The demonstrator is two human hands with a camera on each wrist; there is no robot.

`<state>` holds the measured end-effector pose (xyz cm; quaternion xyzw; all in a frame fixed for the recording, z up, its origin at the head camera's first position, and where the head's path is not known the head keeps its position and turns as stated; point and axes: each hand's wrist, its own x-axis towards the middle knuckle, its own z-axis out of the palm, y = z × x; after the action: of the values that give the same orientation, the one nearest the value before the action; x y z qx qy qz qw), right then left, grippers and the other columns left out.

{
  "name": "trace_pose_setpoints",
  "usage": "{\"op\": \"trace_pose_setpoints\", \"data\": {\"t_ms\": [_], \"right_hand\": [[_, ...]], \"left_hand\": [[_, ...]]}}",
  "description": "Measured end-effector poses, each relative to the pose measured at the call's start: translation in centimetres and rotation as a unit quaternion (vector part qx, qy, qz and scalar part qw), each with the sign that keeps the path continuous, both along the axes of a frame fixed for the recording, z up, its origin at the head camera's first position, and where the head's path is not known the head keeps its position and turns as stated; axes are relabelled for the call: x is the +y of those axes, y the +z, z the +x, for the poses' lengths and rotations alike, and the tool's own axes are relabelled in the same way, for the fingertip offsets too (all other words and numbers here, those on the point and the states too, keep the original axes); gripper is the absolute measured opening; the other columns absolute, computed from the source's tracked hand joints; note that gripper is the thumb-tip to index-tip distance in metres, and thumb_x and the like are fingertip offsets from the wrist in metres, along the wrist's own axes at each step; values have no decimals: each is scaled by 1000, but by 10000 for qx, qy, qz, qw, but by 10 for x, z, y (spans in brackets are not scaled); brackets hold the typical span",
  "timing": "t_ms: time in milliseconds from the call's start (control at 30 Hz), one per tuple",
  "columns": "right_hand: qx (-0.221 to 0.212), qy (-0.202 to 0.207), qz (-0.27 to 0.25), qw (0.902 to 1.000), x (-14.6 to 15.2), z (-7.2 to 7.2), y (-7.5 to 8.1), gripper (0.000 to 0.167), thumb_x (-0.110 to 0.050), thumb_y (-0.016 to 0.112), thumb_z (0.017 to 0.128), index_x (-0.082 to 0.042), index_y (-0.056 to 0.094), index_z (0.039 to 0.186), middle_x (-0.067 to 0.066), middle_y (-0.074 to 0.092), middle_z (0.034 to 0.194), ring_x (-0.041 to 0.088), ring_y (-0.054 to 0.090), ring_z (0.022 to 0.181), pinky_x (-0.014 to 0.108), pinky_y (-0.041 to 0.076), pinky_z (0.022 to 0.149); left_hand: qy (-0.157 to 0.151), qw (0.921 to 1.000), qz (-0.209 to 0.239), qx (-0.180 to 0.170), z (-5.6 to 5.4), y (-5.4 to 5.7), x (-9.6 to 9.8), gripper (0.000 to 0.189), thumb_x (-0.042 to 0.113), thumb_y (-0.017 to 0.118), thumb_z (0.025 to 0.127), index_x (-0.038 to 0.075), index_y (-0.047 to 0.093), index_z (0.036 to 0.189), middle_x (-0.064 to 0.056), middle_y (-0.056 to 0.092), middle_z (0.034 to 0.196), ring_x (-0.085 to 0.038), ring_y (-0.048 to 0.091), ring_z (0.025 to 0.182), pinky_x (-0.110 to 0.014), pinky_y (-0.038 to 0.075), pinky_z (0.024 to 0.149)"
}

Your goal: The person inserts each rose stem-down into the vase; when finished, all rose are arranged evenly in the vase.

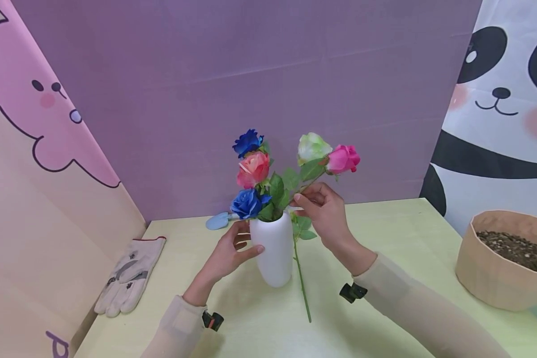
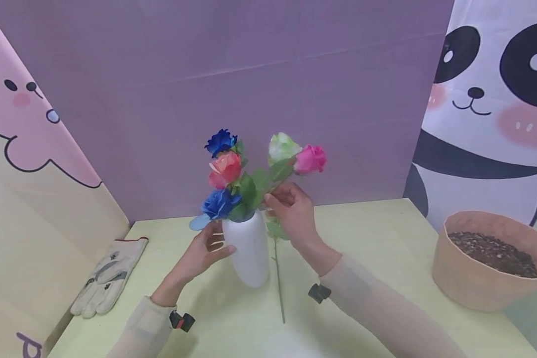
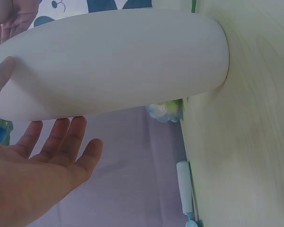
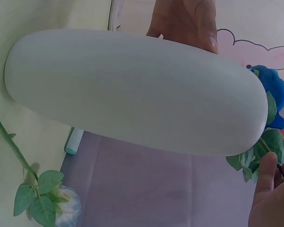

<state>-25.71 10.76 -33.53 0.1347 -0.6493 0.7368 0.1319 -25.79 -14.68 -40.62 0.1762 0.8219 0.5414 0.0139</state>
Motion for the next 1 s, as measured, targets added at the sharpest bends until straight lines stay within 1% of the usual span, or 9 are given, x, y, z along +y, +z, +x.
{"op": "trace_pose_setpoints", "data": {"t_ms": [133, 233, 467, 600, 700, 833, 1000], "right_hand": [[-52, -1, 90, 9999, -3, -2, 3, 23, -11, 71, 93, 1, 56, 105, -8, 71, 88, 10, 74, 83, 30, 63, 75], [-167, 67, 151, 9997, -4, -4, 3, 22, -10, 70, 93, 2, 57, 106, -8, 71, 87, 11, 74, 83, 32, 63, 76], [-359, 164, 346, 9986, -4, -5, 3, 25, -14, 70, 94, 2, 57, 108, -6, 70, 89, 13, 74, 84, 33, 63, 77], [-387, 217, 253, 9987, -3, -3, 4, 27, -18, 68, 96, 1, 56, 111, -5, 70, 91, 12, 75, 83, 37, 63, 79], [-363, 264, 81, 9990, -3, -3, 4, 25, -17, 67, 97, 0, 57, 110, -6, 71, 89, 9, 74, 80, 38, 63, 80], [-377, 296, 39, 9988, -4, -8, 2, 23, -15, 68, 96, 2, 58, 109, -7, 71, 86, 9, 74, 78, 35, 63, 77], [-541, 301, 284, 9977, -5, -13, -1, 25, -15, 69, 94, 3, 60, 109, -6, 70, 89, 9, 73, 81, 31, 63, 75]], "left_hand": [[10, 10000, -29, 22, 0, 0, 1, 68, 35, 80, 85, 16, 45, 140, -5, 56, 137, -28, 57, 126, -55, 43, 113], [20, 10000, -64, 17, 0, 0, 1, 68, 35, 80, 85, 16, 45, 140, -4, 56, 137, -27, 58, 126, -53, 44, 113], [-2, 10000, -23, 19, 0, 0, 0, 67, 36, 80, 85, 16, 45, 139, -6, 56, 137, -28, 57, 126, -58, 41, 113], [26, 10000, -40, 41, 0, 0, 1, 67, 37, 80, 85, 15, 46, 138, -6, 56, 137, -29, 58, 126, -57, 42, 113], [50, 10000, -53, 46, 0, 0, 1, 67, 37, 80, 84, 14, 47, 137, -7, 57, 136, -30, 58, 125, -56, 43, 112], [53, 10000, -48, 41, 1, 1, 1, 66, 37, 80, 85, 13, 47, 137, -7, 57, 136, -30, 58, 125, -56, 43, 112], [74, 9999, -70, 10, 2, 2, 3, 66, 37, 80, 84, 13, 47, 136, -7, 57, 137, -30, 58, 125, -55, 43, 112]]}}
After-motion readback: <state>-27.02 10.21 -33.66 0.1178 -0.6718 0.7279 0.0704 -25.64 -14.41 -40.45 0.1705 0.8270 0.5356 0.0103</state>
